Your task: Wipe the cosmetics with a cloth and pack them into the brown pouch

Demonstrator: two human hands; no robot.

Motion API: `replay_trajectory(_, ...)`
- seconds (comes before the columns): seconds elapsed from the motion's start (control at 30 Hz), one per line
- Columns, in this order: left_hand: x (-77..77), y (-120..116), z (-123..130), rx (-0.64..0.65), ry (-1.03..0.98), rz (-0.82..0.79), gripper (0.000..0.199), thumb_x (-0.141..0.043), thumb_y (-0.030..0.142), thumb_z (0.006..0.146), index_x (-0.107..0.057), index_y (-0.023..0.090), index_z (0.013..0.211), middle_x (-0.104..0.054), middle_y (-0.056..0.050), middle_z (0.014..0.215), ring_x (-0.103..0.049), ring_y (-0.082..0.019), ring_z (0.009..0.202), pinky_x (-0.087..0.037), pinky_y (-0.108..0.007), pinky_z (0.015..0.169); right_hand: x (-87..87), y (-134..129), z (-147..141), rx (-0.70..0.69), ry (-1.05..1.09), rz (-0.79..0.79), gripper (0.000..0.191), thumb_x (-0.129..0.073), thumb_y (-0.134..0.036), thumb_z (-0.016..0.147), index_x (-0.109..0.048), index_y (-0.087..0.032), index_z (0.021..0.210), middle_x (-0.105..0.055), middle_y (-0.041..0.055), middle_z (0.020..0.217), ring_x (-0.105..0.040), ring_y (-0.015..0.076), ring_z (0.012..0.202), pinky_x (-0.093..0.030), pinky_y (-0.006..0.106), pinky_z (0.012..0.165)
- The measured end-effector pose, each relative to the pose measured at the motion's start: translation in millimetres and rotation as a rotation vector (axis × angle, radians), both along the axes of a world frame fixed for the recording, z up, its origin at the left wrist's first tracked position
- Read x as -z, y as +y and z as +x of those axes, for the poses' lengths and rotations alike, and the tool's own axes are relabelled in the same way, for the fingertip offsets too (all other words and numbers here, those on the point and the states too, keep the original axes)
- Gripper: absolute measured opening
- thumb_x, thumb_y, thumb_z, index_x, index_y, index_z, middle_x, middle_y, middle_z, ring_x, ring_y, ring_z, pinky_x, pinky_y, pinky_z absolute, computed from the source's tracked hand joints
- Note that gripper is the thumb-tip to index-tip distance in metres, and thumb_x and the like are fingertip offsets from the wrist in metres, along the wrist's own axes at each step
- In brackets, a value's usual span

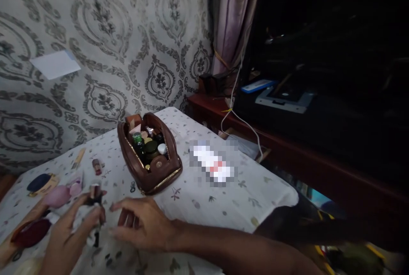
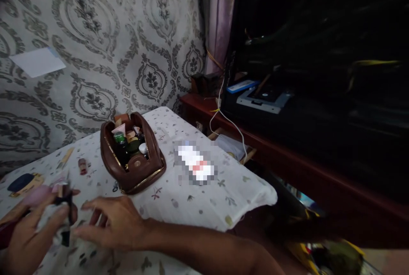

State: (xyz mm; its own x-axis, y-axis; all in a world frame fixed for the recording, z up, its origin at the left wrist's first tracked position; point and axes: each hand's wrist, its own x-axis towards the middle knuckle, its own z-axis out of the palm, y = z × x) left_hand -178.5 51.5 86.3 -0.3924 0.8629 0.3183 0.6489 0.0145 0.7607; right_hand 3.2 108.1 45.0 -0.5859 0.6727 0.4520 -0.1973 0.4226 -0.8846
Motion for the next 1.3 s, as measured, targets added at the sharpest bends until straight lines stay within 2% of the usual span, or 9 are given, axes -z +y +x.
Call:
replay_trajectory(0.1,13.2,-5,-21,0.222,0.282,-0.098,0.035,-0.073,0.052,0.065,-0.075,0.032,0.093,-0.077,0.000,0.095,-0.071,-0.026,0.086,-0.054,-0.026,0.073,0.0,5,-1,0.027,-0.008,-0.137,0.046,-0.061,-0.040,0.087,-0.054,-0.018,0.126,-0.063,-0.0013,0.081,-0.056,0.0093,0.059,-0.045,0.019,0.059)
replay_trajectory(0.23,26.7,-10,-27,0.296,0.517,-0.136,0.031,-0.070,0.054,0.070,-0.075,0.030,0.089,-0.076,-0.003,0.080,-0.070,-0.024,0.069,-0.051,-0.026,0.062,11.0,12,-6,0.002,-0.208,-0.085,0.010,-0.057,-0.020,0.088,-0.064,-0.019,0.095,-0.063,-0.0028,0.076,-0.060,0.0118,0.070,-0.044,0.020,0.068)
replay_trajectory(0.37,36.9,-13,-19,0.240,0.693,-0.217,0.032,-0.049,0.050,0.090,-0.069,0.025,0.096,-0.072,-0.005,0.087,-0.067,-0.025,0.082,-0.050,-0.032,0.072,23.8,14,-10,-0.006,-0.467,0.070,0.006,-0.058,-0.016,0.087,-0.061,-0.019,0.092,-0.067,0.0018,0.088,-0.060,0.0154,0.082,-0.042,0.025,0.076)
replay_trajectory(0.53,42.9,-9,7,-0.121,0.652,-0.012,0.029,-0.037,0.028,0.096,-0.051,0.016,0.118,-0.061,-0.009,0.100,-0.060,-0.024,0.095,-0.049,-0.038,0.084,28.8,14,-11,0.021,-0.579,0.171,0.008,-0.061,-0.013,0.084,-0.059,-0.019,0.090,-0.065,0.0021,0.088,-0.058,0.0164,0.083,-0.039,0.026,0.074)
replay_trajectory(0.8,57.6,-12,50,0.169,0.804,-0.028,0.017,-0.042,0.017,0.095,-0.054,0.021,0.083,-0.060,-0.007,0.089,-0.054,-0.022,0.086,-0.050,-0.035,0.079,35.7,14,-17,0.041,-0.686,0.261,0.010,-0.056,-0.008,0.082,-0.059,-0.017,0.080,-0.059,0.0054,0.091,-0.057,0.0179,0.085,-0.042,0.027,0.073)
replay_trajectory(1.0,58.7,-16,5,0.035,0.861,-0.102,0.025,-0.039,0.019,0.096,-0.053,0.022,0.075,-0.056,-0.005,0.076,-0.051,-0.024,0.079,-0.047,-0.038,0.072,33.2,15,-16,0.016,-0.652,0.216,0.004,-0.064,-0.018,0.084,-0.063,-0.017,0.080,-0.056,0.0012,0.084,-0.056,0.0131,0.073,-0.040,0.025,0.068)
replay_trajectory(1.13,49.7,-17,-40,-0.186,0.856,-0.118,0.023,-0.040,0.024,0.096,-0.055,0.020,0.080,-0.055,-0.009,0.087,-0.051,-0.026,0.086,-0.046,-0.041,0.075,31.6,14,-15,0.015,-0.634,0.216,0.011,-0.062,-0.022,0.087,-0.065,-0.017,0.078,-0.056,0.0005,0.079,-0.054,0.0120,0.069,-0.037,0.024,0.064)
replay_trajectory(1.23,44.1,-16,-38,-0.281,0.787,-0.067,0.020,-0.041,0.026,0.096,-0.056,0.020,0.083,-0.053,-0.008,0.091,-0.052,-0.025,0.089,-0.047,-0.040,0.079,32.1,14,-16,0.017,-0.623,0.222,0.010,-0.060,-0.021,0.088,-0.066,-0.018,0.081,-0.058,0.0009,0.077,-0.055,0.0129,0.071,-0.037,0.024,0.065)
replay_trajectory(1.3,45.4,-15,-15,-0.217,0.735,-0.020,0.019,-0.040,0.025,0.097,-0.055,0.020,0.087,-0.052,-0.007,0.092,-0.053,-0.023,0.089,-0.047,-0.038,0.081,32.8,15,-16,0.025,-0.615,0.231,0.007,-0.060,-0.020,0.088,-0.066,-0.018,0.085,-0.060,0.0012,0.079,-0.056,0.0138,0.074,-0.039,0.025,0.068)
